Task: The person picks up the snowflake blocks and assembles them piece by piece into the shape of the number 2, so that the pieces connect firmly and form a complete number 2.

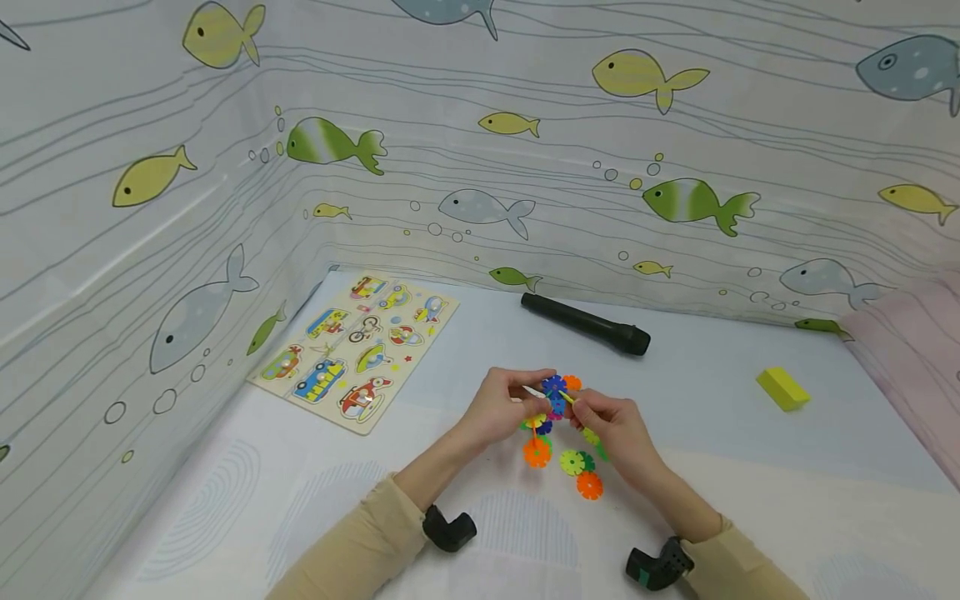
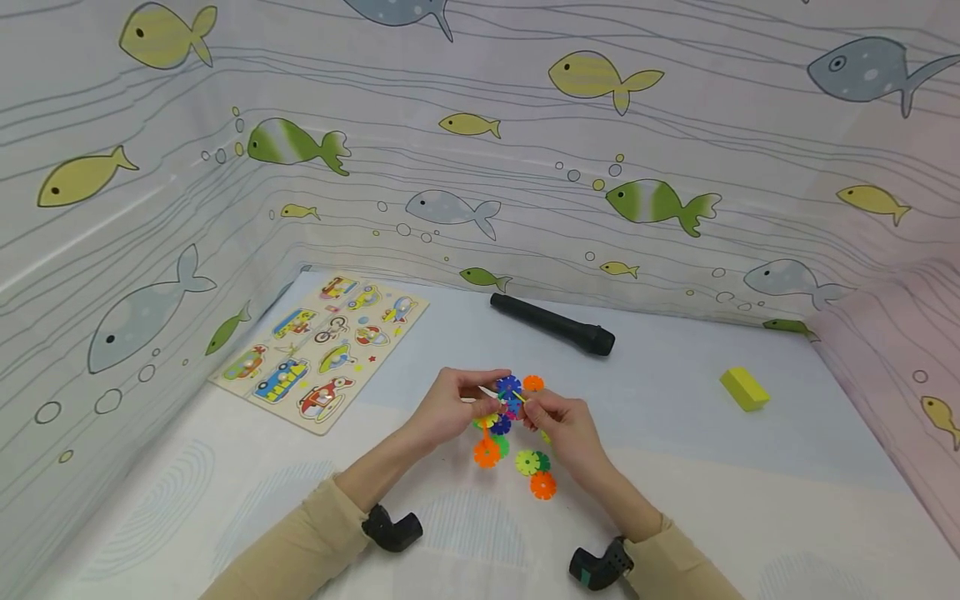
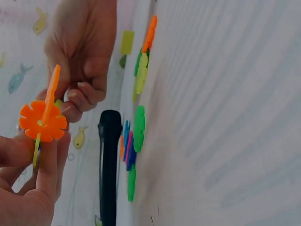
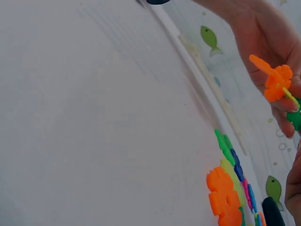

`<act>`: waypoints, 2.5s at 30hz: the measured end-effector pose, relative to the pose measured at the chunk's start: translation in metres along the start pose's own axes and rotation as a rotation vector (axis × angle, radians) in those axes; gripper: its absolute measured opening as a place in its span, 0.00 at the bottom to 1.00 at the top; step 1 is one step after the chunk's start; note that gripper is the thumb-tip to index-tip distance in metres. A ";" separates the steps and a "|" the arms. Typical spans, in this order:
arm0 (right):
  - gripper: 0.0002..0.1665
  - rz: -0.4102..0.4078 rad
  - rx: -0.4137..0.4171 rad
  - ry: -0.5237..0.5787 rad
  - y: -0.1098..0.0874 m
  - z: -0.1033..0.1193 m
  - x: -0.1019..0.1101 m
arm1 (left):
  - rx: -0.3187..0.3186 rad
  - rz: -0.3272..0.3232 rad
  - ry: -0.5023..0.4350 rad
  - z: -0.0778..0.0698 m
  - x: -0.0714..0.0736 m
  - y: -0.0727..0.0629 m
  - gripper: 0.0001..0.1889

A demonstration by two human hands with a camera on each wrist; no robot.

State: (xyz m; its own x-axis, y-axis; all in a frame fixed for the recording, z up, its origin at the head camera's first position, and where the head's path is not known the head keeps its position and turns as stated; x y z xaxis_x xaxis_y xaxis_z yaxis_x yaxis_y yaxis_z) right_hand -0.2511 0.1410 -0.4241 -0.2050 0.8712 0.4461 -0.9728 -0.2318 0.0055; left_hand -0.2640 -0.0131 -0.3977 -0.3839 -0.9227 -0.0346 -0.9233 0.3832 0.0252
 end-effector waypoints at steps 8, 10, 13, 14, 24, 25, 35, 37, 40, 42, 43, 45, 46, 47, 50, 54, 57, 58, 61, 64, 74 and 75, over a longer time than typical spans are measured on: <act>0.20 0.011 -0.036 -0.059 0.001 -0.001 0.002 | 0.050 0.027 0.007 0.003 0.001 0.001 0.21; 0.21 -0.019 -0.051 -0.066 0.002 -0.003 0.006 | 0.066 0.017 0.003 0.005 0.001 0.002 0.22; 0.23 -0.062 -0.061 -0.050 0.003 -0.004 0.011 | 0.079 -0.010 -0.014 0.006 0.002 0.002 0.22; 0.22 -0.069 -0.059 -0.040 0.003 -0.004 0.012 | 0.079 -0.017 -0.022 0.006 0.002 0.002 0.22; 0.17 -0.069 0.010 -0.026 0.003 -0.004 0.015 | 0.120 0.018 -0.065 0.009 -0.003 0.001 0.24; 0.16 -0.069 0.015 -0.026 0.003 -0.003 0.015 | 0.122 0.025 -0.067 0.010 -0.004 0.001 0.25; 0.13 -0.046 0.073 -0.062 0.000 0.004 0.012 | 0.099 0.008 -0.077 0.015 -0.003 0.003 0.18; 0.13 -0.044 0.067 -0.063 0.000 0.004 0.011 | 0.100 0.006 -0.082 0.016 -0.003 0.003 0.17; 0.12 -0.043 0.051 -0.063 0.000 0.003 0.010 | 0.102 0.009 -0.087 0.017 -0.003 0.003 0.17; 0.13 -0.040 0.034 -0.067 0.000 0.002 0.010 | 0.101 0.008 -0.085 0.017 -0.002 0.003 0.17; 0.13 -0.036 0.027 -0.075 0.000 0.002 0.010 | 0.101 0.005 -0.084 0.017 -0.002 0.003 0.17; 0.15 -0.028 0.011 -0.098 0.001 0.000 0.011 | 0.103 -0.002 -0.075 0.016 0.000 0.003 0.18; 0.16 -0.025 0.004 -0.114 0.001 -0.001 0.013 | 0.104 -0.007 -0.068 0.016 0.000 0.003 0.18; 0.17 -0.021 -0.002 -0.132 0.001 -0.002 0.015 | 0.105 -0.012 -0.062 0.016 0.001 0.003 0.18; 0.20 -0.008 -0.020 -0.192 0.004 -0.007 0.022 | 0.110 -0.033 -0.044 0.016 0.003 0.003 0.19; 0.20 0.019 -0.040 -0.266 0.008 -0.015 0.034 | 0.110 -0.055 -0.046 0.017 0.005 0.004 0.20; 0.19 0.055 -0.034 -0.300 0.011 -0.022 0.041 | 0.105 -0.066 -0.058 0.016 0.006 0.004 0.20; 0.19 0.073 -0.027 -0.306 0.012 -0.024 0.042 | 0.102 -0.068 -0.064 0.016 0.007 0.004 0.20; 0.18 0.150 0.003 -0.307 0.015 -0.031 0.044 | 0.098 -0.076 -0.068 0.015 0.008 0.003 0.20; 0.17 0.239 0.060 -0.366 0.015 -0.034 0.042 | 0.095 -0.078 -0.072 0.014 0.009 0.002 0.20; 0.14 0.408 0.227 -0.501 0.009 -0.037 0.032 | 0.082 -0.085 -0.076 0.013 0.009 0.004 0.20; 0.14 0.416 0.237 -0.505 0.007 -0.037 0.031 | 0.081 -0.084 -0.075 0.013 0.009 0.004 0.20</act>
State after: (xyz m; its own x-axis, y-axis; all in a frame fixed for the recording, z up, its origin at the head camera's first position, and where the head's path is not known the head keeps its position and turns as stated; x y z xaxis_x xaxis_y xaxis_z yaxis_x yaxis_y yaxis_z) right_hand -0.2687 0.1821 -0.4430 -0.4241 0.3949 0.8150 -0.7630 -0.6406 -0.0867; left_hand -0.2708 -0.0190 -0.4105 -0.3024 -0.9471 -0.1075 -0.9487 0.3100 -0.0618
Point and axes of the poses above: each hand's wrist, its own y-axis towards the middle knuckle, its own x-axis out of the back of the hand, z = x × y, the point moved 9 cm from there along y, towards the middle knuckle, and after that the axes turned 13 degrees about -y, right-handed, at the moved point
